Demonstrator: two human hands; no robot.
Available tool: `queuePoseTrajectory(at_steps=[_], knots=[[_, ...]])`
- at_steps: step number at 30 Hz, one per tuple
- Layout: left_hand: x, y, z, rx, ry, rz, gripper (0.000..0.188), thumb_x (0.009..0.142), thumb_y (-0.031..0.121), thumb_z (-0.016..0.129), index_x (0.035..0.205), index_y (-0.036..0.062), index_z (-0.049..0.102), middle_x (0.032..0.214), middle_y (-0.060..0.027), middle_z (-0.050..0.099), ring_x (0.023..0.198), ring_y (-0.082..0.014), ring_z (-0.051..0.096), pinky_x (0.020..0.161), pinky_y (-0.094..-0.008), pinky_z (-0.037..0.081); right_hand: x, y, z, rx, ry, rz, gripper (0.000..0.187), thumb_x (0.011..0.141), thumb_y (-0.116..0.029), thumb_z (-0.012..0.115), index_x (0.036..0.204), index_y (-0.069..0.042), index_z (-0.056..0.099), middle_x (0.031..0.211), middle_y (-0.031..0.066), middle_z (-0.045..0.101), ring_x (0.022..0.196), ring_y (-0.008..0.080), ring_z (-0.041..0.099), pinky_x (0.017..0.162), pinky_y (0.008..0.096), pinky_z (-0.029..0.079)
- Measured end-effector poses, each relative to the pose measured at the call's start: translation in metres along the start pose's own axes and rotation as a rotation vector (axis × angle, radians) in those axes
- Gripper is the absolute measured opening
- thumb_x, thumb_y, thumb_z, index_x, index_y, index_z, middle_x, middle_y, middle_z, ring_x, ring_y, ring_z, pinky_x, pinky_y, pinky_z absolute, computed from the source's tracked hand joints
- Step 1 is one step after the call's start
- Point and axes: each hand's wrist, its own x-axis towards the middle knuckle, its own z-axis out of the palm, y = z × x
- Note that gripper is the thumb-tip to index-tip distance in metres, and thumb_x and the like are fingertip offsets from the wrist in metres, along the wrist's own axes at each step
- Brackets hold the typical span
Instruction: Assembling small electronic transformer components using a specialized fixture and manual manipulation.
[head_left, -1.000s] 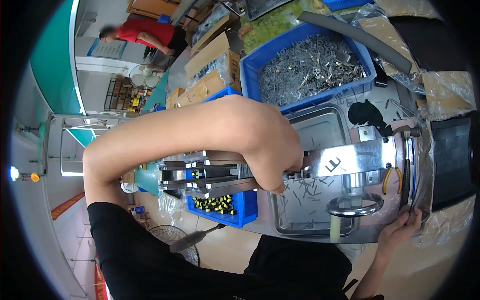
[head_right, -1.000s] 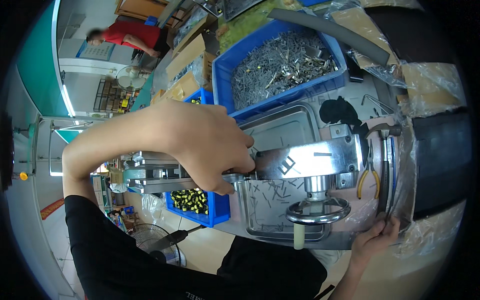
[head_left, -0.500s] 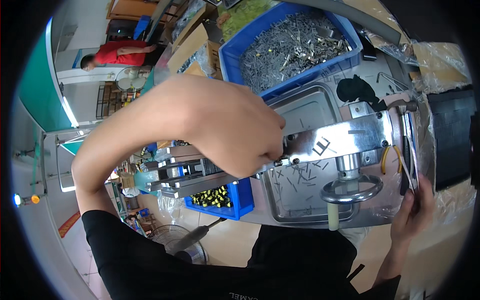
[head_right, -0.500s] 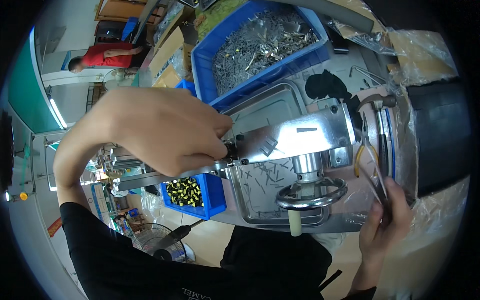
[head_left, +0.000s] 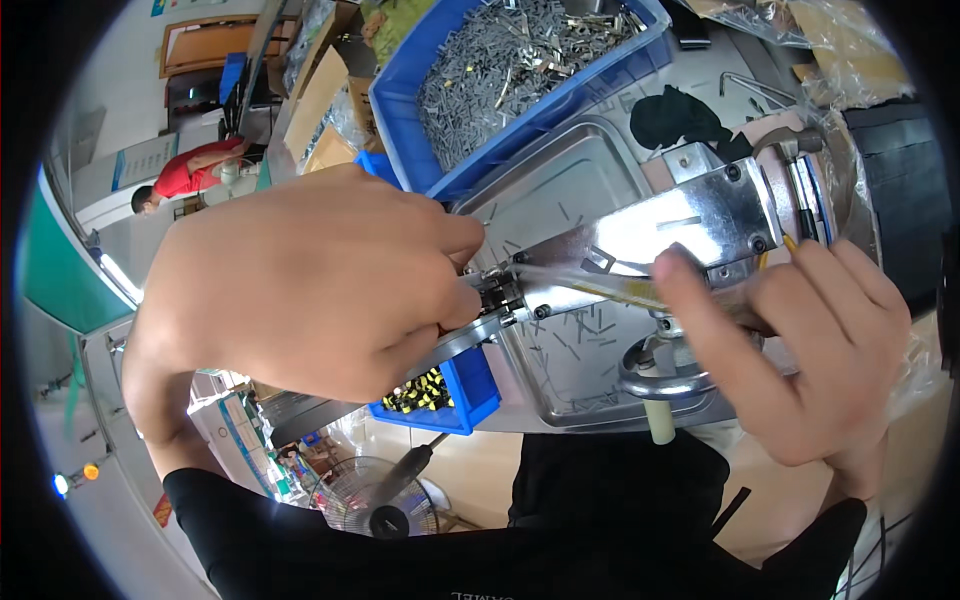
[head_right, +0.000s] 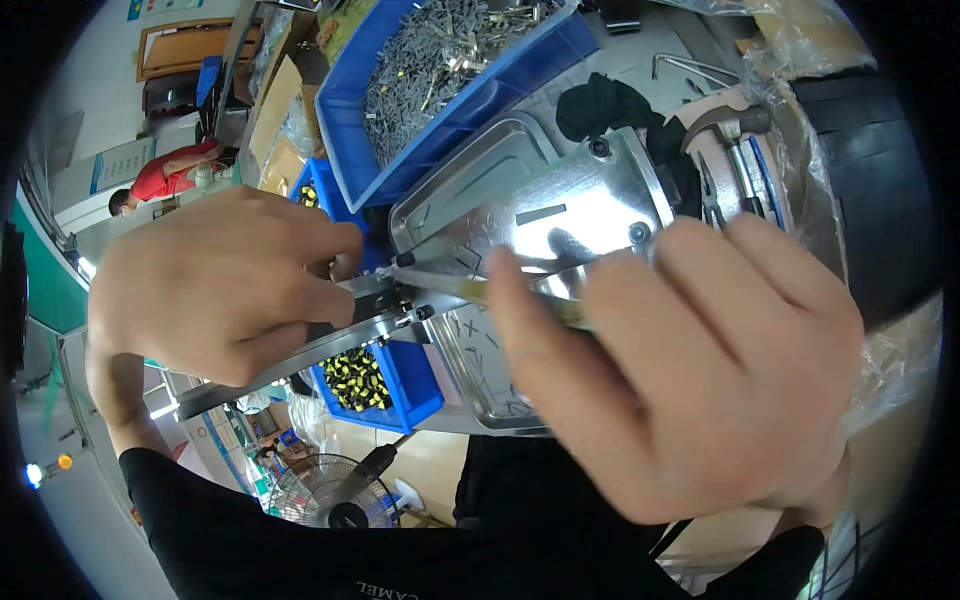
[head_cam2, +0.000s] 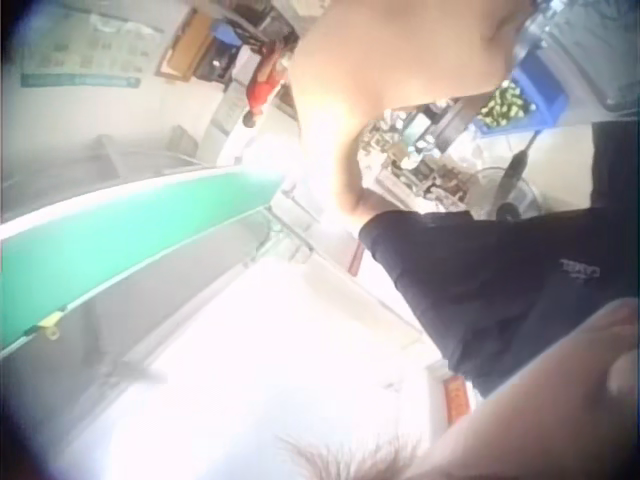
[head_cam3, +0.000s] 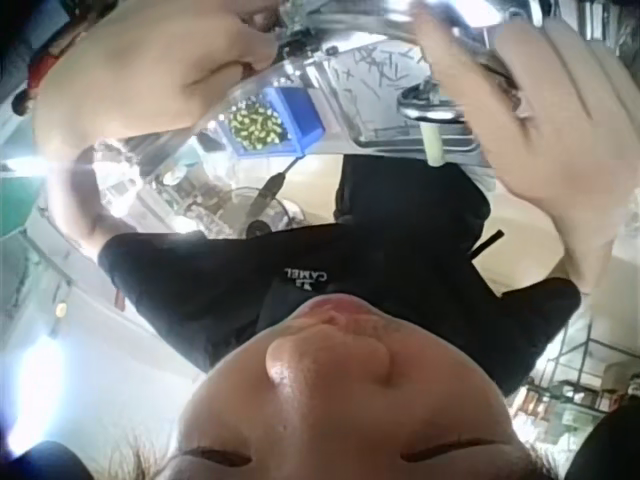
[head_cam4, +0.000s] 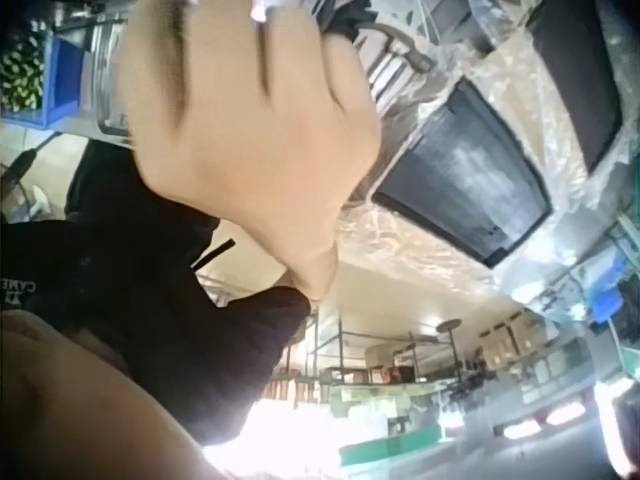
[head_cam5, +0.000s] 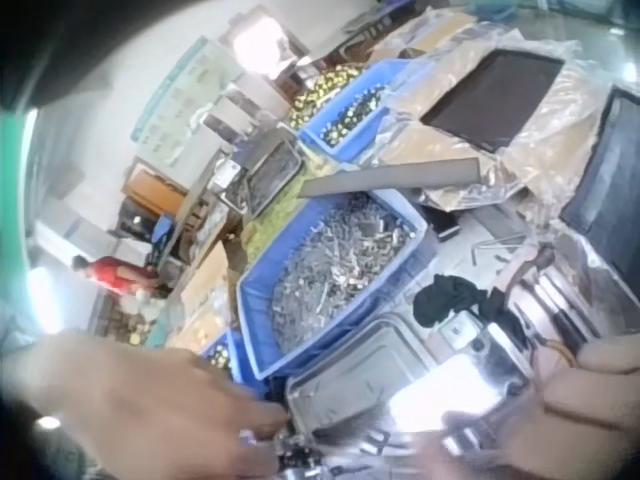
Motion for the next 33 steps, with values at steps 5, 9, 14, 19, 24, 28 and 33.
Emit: queuePoseTrajectory(at_steps=[5, 9, 14, 19, 24, 28, 33], knots=[[-0.01, 0.006, 0.002, 0.043, 0.107, 0.004, 0.017, 0.076, 0.012, 0.063, 0.09, 0.0067, 0.069, 0.086, -0.0126, 0.061, 0.08, -0.0304, 0.066, 0.065, -0.0458, 0.053, 0.026, -0.005, 0.024, 0.077, 0.121, -0.1, 0.037, 0.067, -0.011, 0.079, 0.103, -0.008, 0.08, 0.072, 0.0006, 0.045, 0.063, 0.0175, 0.047, 0.052, 0.0303, 0.034], [-0.009, 0.013, -0.005, -0.066, -0.045, -0.137, 0.019, 0.08, 0.017, 0.063, 0.096, 0.0087, 0.07, 0.088, -0.0126, 0.062, 0.07, -0.032, 0.066, 0.06, -0.0463, 0.052, 0.055, -0.016, 0.017, 0.099, 0.098, -0.129, 0.027, 0.062, -0.01, 0.08, 0.089, -0.003, 0.078, 0.07, 0.0026, 0.047, 0.065, 0.0197, 0.048, 0.054, 0.0315, 0.035], [-0.012, 0.017, -0.003, 0.014, -0.022, -0.126, 0.036, 0.077, 0.029, 0.072, 0.109, 0.0138, 0.071, 0.091, -0.0127, 0.064, 0.065, -0.0342, 0.067, 0.057, -0.0458, 0.052, 0.046, -0.022, 0.01, 0.082, 0.082, -0.165, 0.024, 0.061, -0.009, 0.08, 0.083, -0.001, 0.076, 0.069, 0.0032, 0.048, 0.065, 0.0204, 0.049, 0.054, 0.0312, 0.035], [-0.01, 0.015, -0.002, 0.063, -0.046, -0.107, 0.048, 0.071, 0.031, 0.076, 0.117, 0.0163, 0.071, 0.096, -0.0131, 0.067, 0.072, -0.0338, 0.071, 0.06, -0.044, 0.055, 0.033, -0.007, 0.017, 0.069, 0.047, -0.183, 0.025, 0.063, -0.01, 0.08, 0.086, -0.001, 0.077, 0.071, 0.0032, 0.05, 0.067, 0.0201, 0.05, 0.054, 0.0311, 0.036], [-0.03, 0.026, -0.002, 0.065, -0.072, -0.152, 0.056, 0.068, 0.034, 0.077, 0.12, 0.0146, 0.07, 0.095, -0.0131, 0.067, 0.071, -0.0332, 0.071, 0.059, -0.043, 0.055, 0.023, -0.005, 0.014, 0.087, 0.045, -0.228, 0.026, 0.065, -0.01, 0.08, 0.089, -0.001, 0.077, 0.073, 0.0032, 0.052, 0.068, 0.0199, 0.051, 0.054, 0.031, 0.037], [-0.014, 0.009, -0.005, 0.104, -0.075, -0.111, 0.056, 0.068, 0.034, 0.078, 0.118, 0.0127, 0.069, 0.093, -0.013, 0.066, 0.066, -0.0318, 0.069, 0.054, -0.041, 0.051, 0.033, -0.021, 0.011, 0.072, -0.026, -0.202, 0.027, 0.066, -0.01, 0.08, 0.091, -0.001, 0.077, 0.075, 0.0033, 0.053, 0.07, 0.0197, 0.053, 0.054, 0.031, 0.037], [-0.032, 0.029, 0.0, 0.15, 0.028, -0.159, 0.046, 0.067, 0.029, 0.078, 0.109, 0.0122, 0.071, 0.08, -0.0095, 0.067, 0.057, -0.0296, 0.066, 0.049, -0.0399, 0.046, 0.024, -0.015, 0.01, 0.092, -0.016, -0.248, 0.028, 0.068, -0.011, 0.079, 0.094, -0.002, 0.077, 0.076, 0.0033, 0.055, 0.071, 0.0195, 0.054, 0.054, 0.0309, 0.038]])
